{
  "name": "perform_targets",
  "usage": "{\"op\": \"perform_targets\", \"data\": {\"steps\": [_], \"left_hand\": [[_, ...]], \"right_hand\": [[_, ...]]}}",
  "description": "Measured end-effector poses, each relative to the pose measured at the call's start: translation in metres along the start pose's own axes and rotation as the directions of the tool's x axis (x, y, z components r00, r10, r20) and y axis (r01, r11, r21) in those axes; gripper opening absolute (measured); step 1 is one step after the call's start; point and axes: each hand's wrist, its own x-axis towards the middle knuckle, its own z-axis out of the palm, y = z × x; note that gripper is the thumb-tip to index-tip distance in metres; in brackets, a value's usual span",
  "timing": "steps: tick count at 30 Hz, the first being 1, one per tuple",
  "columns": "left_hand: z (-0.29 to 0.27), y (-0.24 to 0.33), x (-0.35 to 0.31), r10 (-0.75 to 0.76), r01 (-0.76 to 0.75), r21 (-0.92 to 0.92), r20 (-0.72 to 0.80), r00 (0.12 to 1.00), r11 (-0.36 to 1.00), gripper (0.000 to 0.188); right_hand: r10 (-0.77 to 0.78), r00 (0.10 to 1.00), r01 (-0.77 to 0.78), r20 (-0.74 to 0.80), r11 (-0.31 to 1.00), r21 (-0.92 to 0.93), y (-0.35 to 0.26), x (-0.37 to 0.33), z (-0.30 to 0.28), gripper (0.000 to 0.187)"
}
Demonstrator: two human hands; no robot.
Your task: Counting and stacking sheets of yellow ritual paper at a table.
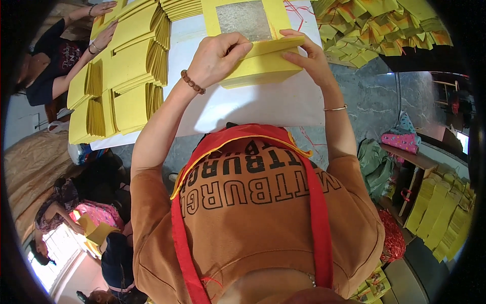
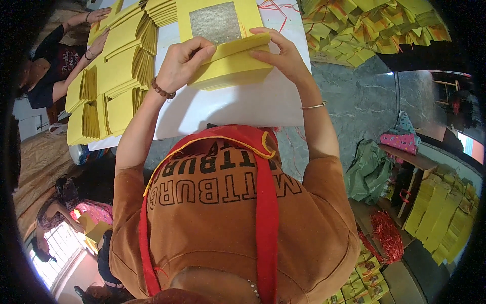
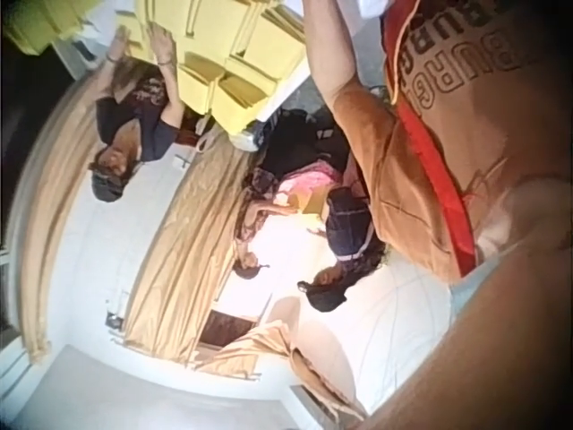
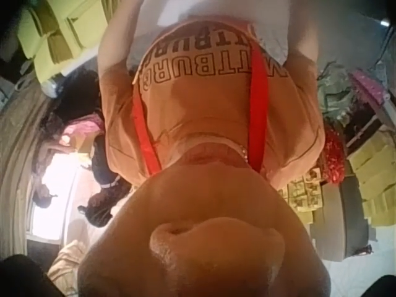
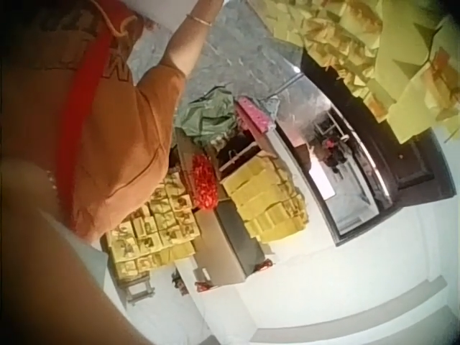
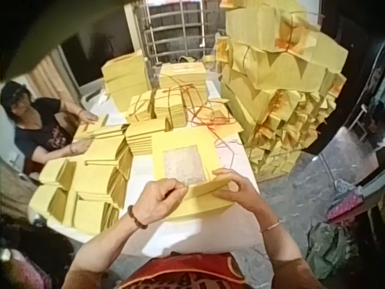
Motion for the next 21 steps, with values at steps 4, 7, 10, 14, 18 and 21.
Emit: {"op": "perform_targets", "data": {"steps": [4, 7, 10, 14, 18, 21], "left_hand": [[0.000, -0.001, 0.000, -0.002, 0.003, -0.017, 0.037, 0.999, 1.000, 0.022], [0.000, -0.002, -0.001, 0.023, -0.022, -0.023, 0.039, 0.999, 0.999, 0.020], [0.001, -0.003, -0.001, 0.062, -0.061, -0.010, 0.038, 0.997, 0.998, 0.019], [0.003, -0.004, -0.002, 0.075, -0.074, -0.032, 0.006, 0.997, 0.997, 0.018], [0.003, -0.006, -0.003, 0.061, -0.061, -0.053, 0.003, 0.998, 0.997, 0.017], [0.002, -0.006, -0.002, 0.107, -0.107, -0.017, 0.010, 0.994, 0.994, 0.017]], "right_hand": [[-0.004, 1.000, 0.004, 0.031, 1.000, 0.019, 0.003, 0.001, -0.004, 0.047], [0.039, 0.998, -0.040, 0.046, 0.999, 0.026, 0.004, 0.001, -0.006, 0.048], [-0.033, 0.996, 0.030, 0.081, 0.999, 0.029, 0.013, 0.003, -0.011, 0.050], [0.005, 0.998, -0.007, 0.065, 1.000, 0.021, 0.014, 0.003, -0.009, 0.053], [0.048, 0.997, -0.051, 0.055, 0.997, 0.050, 0.019, 0.003, -0.011, 0.053], [-0.014, 0.998, 0.014, 0.065, 1.000, 0.010, 0.017, 0.003, -0.011, 0.051]]}}
